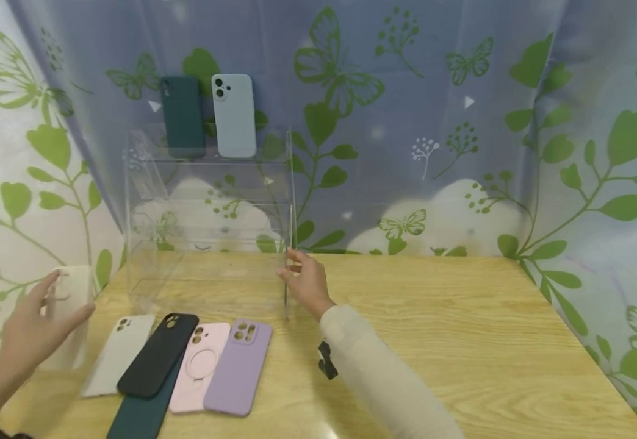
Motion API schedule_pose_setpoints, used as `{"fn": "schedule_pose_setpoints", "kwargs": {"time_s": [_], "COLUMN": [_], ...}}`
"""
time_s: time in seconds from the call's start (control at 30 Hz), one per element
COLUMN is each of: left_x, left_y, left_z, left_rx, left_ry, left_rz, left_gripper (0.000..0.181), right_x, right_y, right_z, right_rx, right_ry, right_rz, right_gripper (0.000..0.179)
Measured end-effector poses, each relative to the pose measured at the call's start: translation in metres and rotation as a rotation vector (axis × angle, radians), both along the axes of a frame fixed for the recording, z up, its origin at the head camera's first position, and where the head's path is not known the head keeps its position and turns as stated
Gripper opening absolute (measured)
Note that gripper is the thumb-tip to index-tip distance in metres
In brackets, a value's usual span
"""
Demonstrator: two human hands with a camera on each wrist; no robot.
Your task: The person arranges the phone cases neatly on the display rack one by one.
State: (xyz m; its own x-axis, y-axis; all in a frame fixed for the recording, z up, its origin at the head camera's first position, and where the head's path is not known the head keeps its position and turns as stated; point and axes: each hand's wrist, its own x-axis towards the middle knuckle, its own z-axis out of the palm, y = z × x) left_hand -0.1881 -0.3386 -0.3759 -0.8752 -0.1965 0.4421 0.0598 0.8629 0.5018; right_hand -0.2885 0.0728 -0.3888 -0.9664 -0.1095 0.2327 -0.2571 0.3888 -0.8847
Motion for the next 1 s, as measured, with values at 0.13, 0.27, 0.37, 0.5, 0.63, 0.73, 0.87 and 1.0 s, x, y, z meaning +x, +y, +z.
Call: {"fn": "schedule_pose_setpoints", "kwargs": {"time_s": [0.13,0.27,0.37,0.5,0.63,0.73,0.87,1.0], "left_x": [-0.007,-0.012,-0.015,-0.021,-0.027,-0.033,-0.040,-0.048], "left_y": [0.007,0.013,0.016,0.022,0.031,0.038,0.048,0.057], "left_z": [0.021,0.046,0.067,0.094,0.115,0.127,0.141,0.154], "left_rx": [0.043,0.102,0.148,0.182,0.195,0.198,0.193,0.181], "left_ry": [0.035,0.064,0.086,0.125,0.176,0.223,0.253,0.266], "left_rz": [-0.014,-0.027,-0.033,-0.006,0.017,0.010,-0.016,-0.045], "left_gripper": [0.085,0.085,0.086,0.086,0.087,0.088,0.087,0.084], "right_x": [0.000,-0.001,-0.001,-0.002,-0.002,-0.002,-0.002,-0.002], "right_y": [0.000,0.000,0.000,0.000,0.000,0.000,0.000,-0.001], "right_z": [0.000,0.000,0.000,-0.001,-0.002,-0.002,-0.002,-0.001], "right_rx": [0.002,-0.005,-0.012,-0.008,-0.001,0.005,0.006,0.006], "right_ry": [-0.004,-0.018,-0.014,0.000,0.001,0.001,0.002,0.001], "right_rz": [-0.002,0.002,0.004,0.001,0.003,0.002,-0.001,0.002], "right_gripper": [0.051,0.051,0.051,0.051,0.051,0.051,0.052,0.053]}}
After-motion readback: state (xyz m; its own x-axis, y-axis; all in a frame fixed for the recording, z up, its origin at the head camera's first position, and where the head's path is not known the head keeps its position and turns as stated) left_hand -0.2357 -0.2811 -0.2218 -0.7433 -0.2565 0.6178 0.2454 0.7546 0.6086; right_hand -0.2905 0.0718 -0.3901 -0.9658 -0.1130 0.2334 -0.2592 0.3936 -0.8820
